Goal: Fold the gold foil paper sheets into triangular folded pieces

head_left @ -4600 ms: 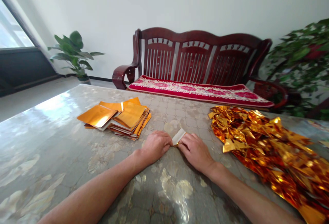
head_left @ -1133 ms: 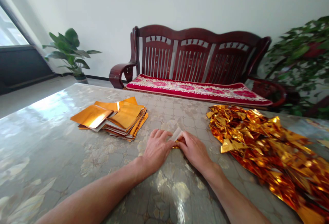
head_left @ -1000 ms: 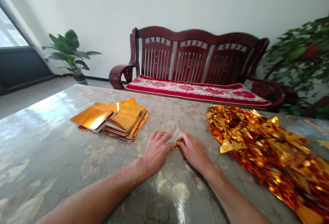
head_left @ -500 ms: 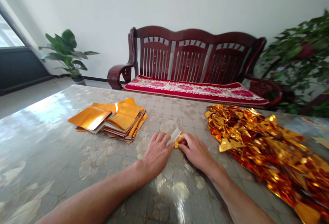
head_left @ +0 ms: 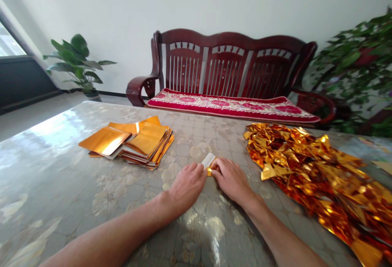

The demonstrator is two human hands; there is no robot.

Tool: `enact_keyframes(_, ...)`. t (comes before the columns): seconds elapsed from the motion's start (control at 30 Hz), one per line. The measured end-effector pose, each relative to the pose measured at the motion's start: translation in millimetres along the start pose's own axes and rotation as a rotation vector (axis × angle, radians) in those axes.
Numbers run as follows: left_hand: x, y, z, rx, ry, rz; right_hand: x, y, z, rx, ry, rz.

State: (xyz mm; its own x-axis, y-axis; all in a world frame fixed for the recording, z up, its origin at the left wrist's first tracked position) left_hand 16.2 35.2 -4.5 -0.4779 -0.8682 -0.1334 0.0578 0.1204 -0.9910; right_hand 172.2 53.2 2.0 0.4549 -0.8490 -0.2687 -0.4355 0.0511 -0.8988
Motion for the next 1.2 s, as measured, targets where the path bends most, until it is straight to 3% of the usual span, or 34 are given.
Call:
enact_keyframes(0.47, 1, 0.8, 3, -0.055, 0.079, 0.08, 5, 3, 4, 0.076, -0.016, -0.012)
enact_keyframes(0.73, 2, 0.1, 10, -0.108, 0.129, 0.068, 6, 3, 3, 0.094, 0.072, 0.076)
enact_keyframes(0.9, 4, -1.3, 12, -0.107, 0.093, 0.056, 8, 3, -6, 0.174, 0.07, 0.051)
enact_keyframes(1.2, 11, -7.5, 4, -0.061, 0.107, -0.002, 9, 3, 6, 0.142, 0.036, 0.019)
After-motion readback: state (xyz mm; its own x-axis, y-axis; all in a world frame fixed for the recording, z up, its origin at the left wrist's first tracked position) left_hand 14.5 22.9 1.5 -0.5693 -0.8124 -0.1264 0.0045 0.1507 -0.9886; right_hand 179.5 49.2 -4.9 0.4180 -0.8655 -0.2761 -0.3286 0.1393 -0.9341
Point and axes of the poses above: each hand's wrist, its own x-axis away from the middle knuckle, its own y-axis out of the palm, z = x × y, the point moved 3 cm from there along -x, towards the middle knuckle, and after that the axes turned 14 degrees about -y, right-handed, at the moved point
